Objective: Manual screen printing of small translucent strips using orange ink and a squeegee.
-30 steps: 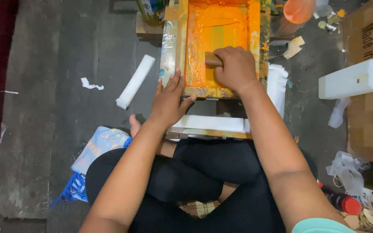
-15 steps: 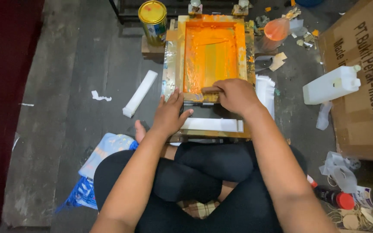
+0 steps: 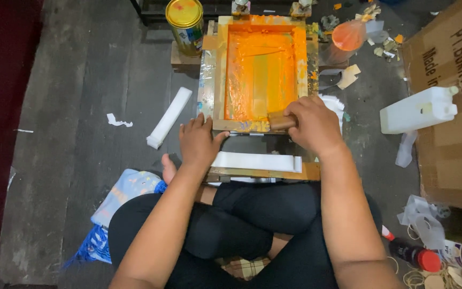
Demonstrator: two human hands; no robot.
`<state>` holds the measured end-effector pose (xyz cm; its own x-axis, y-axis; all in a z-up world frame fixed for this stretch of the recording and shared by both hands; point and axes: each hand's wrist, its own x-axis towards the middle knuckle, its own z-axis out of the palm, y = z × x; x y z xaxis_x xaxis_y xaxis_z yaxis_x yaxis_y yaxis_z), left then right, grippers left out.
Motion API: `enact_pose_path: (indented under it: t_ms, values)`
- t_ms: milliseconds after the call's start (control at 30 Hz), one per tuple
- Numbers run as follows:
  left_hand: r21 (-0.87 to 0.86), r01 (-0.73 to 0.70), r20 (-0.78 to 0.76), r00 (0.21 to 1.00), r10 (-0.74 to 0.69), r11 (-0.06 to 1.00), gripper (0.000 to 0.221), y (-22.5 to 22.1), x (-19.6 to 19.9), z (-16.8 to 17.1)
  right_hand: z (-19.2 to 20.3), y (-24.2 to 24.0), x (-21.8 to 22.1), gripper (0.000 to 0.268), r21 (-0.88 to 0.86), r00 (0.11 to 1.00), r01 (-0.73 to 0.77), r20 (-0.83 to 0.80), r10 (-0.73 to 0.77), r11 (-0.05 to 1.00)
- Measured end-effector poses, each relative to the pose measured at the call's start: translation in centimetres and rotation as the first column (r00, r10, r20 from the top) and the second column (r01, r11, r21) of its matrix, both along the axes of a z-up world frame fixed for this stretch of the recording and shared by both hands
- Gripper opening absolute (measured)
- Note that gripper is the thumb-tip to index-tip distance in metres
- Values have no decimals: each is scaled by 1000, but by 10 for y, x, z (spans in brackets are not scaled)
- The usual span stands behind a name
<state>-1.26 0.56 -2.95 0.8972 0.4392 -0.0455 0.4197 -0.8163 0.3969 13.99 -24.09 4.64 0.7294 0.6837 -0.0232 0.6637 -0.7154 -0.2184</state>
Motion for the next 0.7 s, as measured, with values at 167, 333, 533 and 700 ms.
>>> enact_pose_path:
  t_ms: [167,333,533,700]
  values:
    - [34,-4,43,999,2,999,62,1,1,-14,-8,6,-5,51,-98,994,8,-103,-18,995]
    - [42,-21,95,995,17,999,58,3,2,-21,-12,14,-8,73,-118,994,-11,-112,-2,993]
    - [-7,-15,145,989,16,1000,55,3,2,-19,-10,27,-14,86,-133,976,3,-217,-32,991]
    - [-87,-38,245,968,59,995,54,2,1,-13,-26,26,-8,83,-123,992,-10,-126,-6,992]
